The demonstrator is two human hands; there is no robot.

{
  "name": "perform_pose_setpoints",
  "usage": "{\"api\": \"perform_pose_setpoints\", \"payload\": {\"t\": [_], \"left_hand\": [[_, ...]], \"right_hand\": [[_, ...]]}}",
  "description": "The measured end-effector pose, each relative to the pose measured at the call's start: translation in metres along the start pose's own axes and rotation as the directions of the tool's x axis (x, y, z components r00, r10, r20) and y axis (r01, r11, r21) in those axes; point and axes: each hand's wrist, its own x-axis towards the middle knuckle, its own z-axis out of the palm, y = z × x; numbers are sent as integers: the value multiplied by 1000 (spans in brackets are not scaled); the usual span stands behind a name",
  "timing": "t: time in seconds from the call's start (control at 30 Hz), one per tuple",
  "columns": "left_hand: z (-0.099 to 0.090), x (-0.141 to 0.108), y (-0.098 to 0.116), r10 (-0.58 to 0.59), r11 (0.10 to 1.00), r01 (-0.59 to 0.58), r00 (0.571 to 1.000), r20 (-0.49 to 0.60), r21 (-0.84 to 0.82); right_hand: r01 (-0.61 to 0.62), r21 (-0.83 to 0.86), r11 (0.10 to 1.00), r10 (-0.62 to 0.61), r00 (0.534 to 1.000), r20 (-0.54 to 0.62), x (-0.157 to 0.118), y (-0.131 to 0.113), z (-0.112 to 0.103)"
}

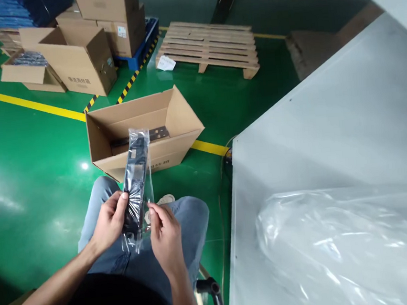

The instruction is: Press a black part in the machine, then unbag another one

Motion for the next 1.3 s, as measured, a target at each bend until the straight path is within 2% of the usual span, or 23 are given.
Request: {"api": "perform_pose_setpoints", "payload": {"t": [0.07, 0.23, 0.3, 0.37, 0.47, 0.53, 0.63, 0.73, 0.87, 1.07, 1.3], "left_hand": [[1, 2, 1, -32, 997, 34, 999, 32, -74], [3, 4, 3, -172, 952, 191, 980, 96, -240], [3, 3, 3, -160, 954, 185, 980, 122, -236], [1, 0, 3, -104, 972, 127, 987, 121, -198], [-1, -7, 0, -23, 996, 35, 991, 133, -85], [-2, -14, -3, 15, 1000, -17, 984, 178, 11], [-2, -23, -7, 53, 987, -84, 974, 221, 136], [-2, -28, -10, 49, 971, -95, 977, 205, 220], [-4, -30, -10, 43, 957, -107, 972, 232, 271], [-6, -32, -10, 21, 954, -103, 960, 280, 282], [-14, -31, -15, 17, 979, -73, 960, 281, 189]], "right_hand": [[-13, 27, 1000, 13, 1000, 9, 2, 2, -4], [-237, 208, 949, 212, 968, 134, 4, 10, -12], [-256, 201, 946, 223, 960, 172, 6, 13, -17], [-187, 154, 970, 168, 977, 130, 11, 12, -22], [-42, 58, 997, 46, 997, -61, 21, 2, -26], [36, -14, 999, -38, 986, -160, 30, -9, -26], [154, -134, 979, -181, 957, -227, 43, -24, -24], [178, -182, 967, -227, 929, -293, 52, -33, -23], [111, -106, 988, -142, 927, -347, 57, -38, -25], [0, 14, 1000, 4, 941, -338, 56, -35, -24], [-70, 173, 982, 132, 916, -378, 55, -26, -29]]}}
